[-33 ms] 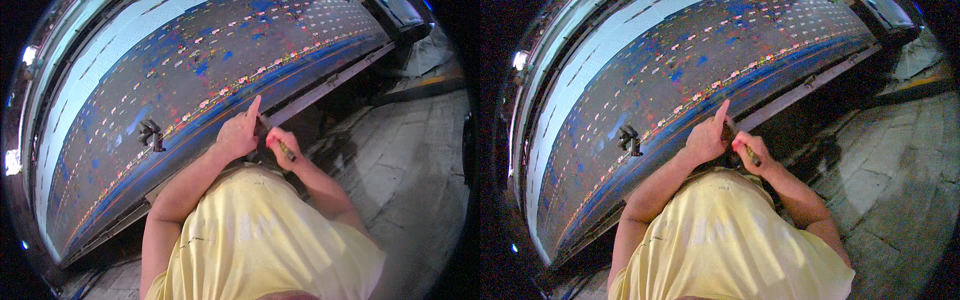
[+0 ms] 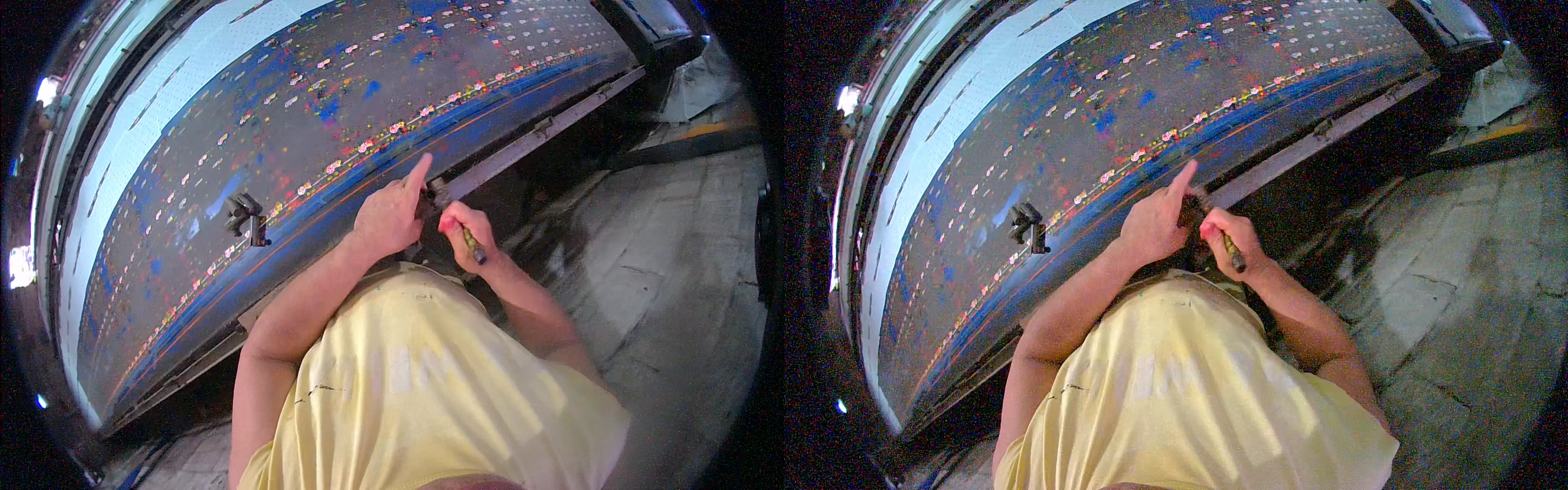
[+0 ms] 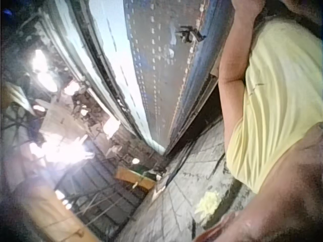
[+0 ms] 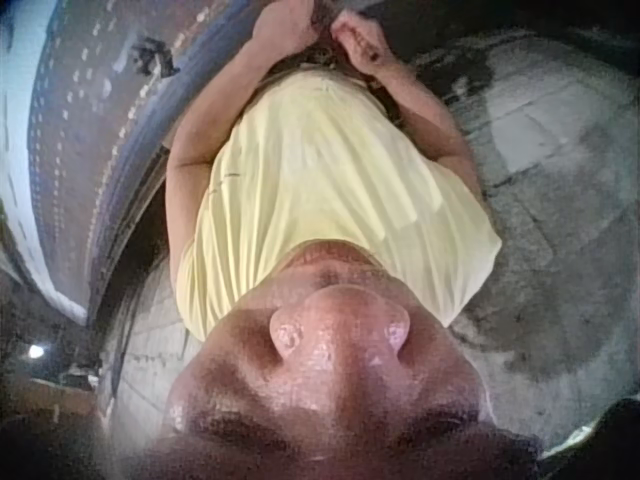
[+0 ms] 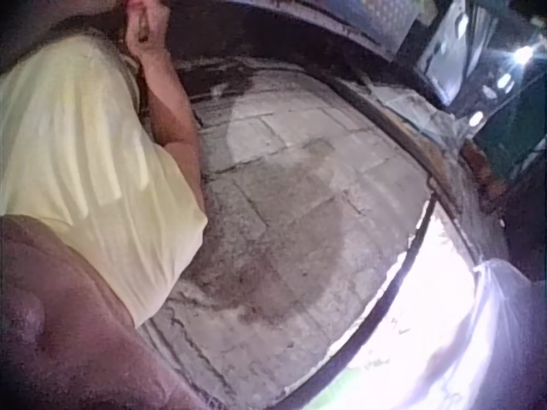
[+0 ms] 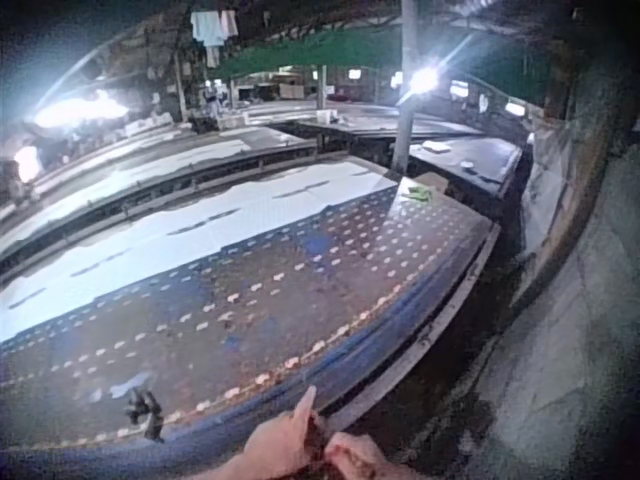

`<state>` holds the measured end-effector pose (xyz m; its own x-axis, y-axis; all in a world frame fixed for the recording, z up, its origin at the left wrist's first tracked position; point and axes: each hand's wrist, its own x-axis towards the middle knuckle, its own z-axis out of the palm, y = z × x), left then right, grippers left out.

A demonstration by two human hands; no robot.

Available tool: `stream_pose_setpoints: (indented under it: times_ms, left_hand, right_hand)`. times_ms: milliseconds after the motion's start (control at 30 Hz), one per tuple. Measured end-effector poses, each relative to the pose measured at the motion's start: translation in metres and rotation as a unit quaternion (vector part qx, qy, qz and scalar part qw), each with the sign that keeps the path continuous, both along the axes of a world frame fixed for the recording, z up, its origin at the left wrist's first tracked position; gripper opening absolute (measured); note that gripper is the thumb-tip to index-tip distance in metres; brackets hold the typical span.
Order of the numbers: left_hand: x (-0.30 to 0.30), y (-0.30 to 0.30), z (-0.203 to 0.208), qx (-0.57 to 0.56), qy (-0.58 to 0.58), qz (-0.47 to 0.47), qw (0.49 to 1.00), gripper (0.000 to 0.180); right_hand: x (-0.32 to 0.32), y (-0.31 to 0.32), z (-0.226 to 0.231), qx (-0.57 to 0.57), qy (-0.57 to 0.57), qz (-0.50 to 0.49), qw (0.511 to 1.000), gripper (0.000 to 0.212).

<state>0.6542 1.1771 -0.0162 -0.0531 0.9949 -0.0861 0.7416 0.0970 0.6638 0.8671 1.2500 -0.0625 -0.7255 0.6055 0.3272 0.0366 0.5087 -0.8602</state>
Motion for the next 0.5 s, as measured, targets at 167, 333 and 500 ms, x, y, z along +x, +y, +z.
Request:
stream_pose_setpoints:
  times_ms: [167,333,500]
  left_hand:
    - [0.000,0.008,-0.001,0.070,0.091,-0.067,0.991,0.057]
    - [0.003,0.009,-0.009,0.102,0.106,-0.061,0.987,0.044]
    - [0.005,0.010,-0.013,0.103,0.110,-0.059,0.987,0.041]
  right_hand:
    - [0.004,0.022,0.021,0.069,0.050,-0.141,0.986,0.024]
    - [0.033,0.028,0.002,0.234,-0.073,-0.067,0.967,0.031]
    - [0.033,0.011,0.003,0.288,-0.124,-0.061,0.948,0.035]
